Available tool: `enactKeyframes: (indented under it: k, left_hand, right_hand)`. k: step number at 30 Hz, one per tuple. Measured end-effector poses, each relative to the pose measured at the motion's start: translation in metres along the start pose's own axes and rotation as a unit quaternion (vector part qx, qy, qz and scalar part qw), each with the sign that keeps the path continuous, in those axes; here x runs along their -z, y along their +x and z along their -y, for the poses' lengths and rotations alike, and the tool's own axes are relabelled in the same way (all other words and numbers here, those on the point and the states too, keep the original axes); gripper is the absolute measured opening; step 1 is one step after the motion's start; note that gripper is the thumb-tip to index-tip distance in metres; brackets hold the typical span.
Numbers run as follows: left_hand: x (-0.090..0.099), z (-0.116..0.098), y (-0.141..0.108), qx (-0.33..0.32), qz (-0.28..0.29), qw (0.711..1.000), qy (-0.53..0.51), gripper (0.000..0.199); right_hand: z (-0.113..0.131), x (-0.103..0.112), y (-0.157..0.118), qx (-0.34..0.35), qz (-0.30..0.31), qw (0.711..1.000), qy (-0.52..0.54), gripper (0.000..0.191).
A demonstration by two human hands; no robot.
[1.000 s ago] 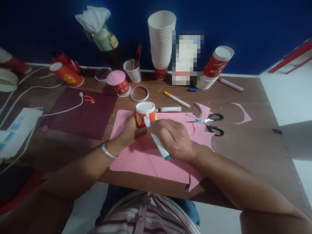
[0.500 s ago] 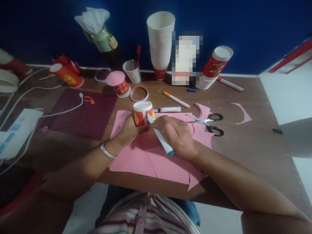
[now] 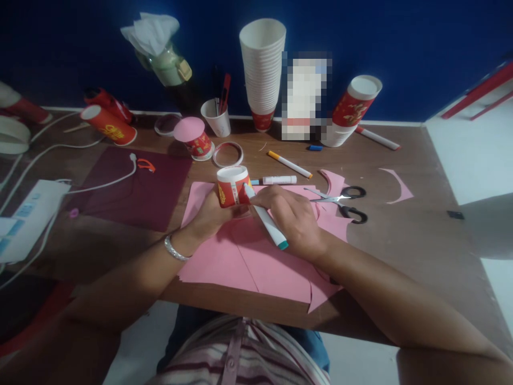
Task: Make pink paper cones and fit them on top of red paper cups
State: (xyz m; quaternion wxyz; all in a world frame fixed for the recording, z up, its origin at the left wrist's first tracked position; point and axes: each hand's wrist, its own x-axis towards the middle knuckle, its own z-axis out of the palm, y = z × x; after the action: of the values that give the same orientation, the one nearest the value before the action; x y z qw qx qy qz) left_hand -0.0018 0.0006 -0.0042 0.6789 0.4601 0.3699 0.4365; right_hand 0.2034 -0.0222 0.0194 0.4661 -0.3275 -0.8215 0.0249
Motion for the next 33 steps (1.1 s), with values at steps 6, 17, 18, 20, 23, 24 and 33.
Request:
enactKeyframes:
  k: [6,17,18,20,23,24,33]
  left_hand:
    - [0.0003,0.0005,0.0001,0.005,0.005,1.000,-0.001,0.043]
    - [0.0021,0.0021,0.0013,-0.012,0.013,0.999,-0.034,0.039]
    - [0.0021,0.0024,0.0013,-0.007,0.006,0.999,-0.041,0.040]
    - [0.0020,0.0027,0.0010,0.004,-0.009,0.999,-0.044,0.044]
    - [0.0016,0.0026,0.0008,0.017,-0.018,0.999,-0.042,0.048]
    - [0.0014,0.0024,0.0008,0.018,-0.020,0.999,-0.042,0.049]
    - [0.0053,0.0075,0.0020,0.028,-0.034,0.999,-0.030,0.055]
  right_hand:
    - [0.0010,0.0006,0.0017,-0.001,-0.002,1.000,-0.013,0.016]
    - [0.0037,0.0020,0.0043,0.001,0.020,1.000,0.012,0.019]
    - [0.0040,0.0023,0.0051,0.007,0.023,1.000,0.017,0.018]
    - [0.0045,0.0031,0.0067,0.018,0.028,0.999,0.024,0.018]
    - [0.0054,0.0040,0.0082,0.018,0.031,0.999,0.028,0.018]
    - [0.0057,0.0041,0.0085,0.017,0.032,0.999,0.030,0.018]
    - [0.0070,0.0052,0.0048,0.069,0.008,0.997,0.022,0.023]
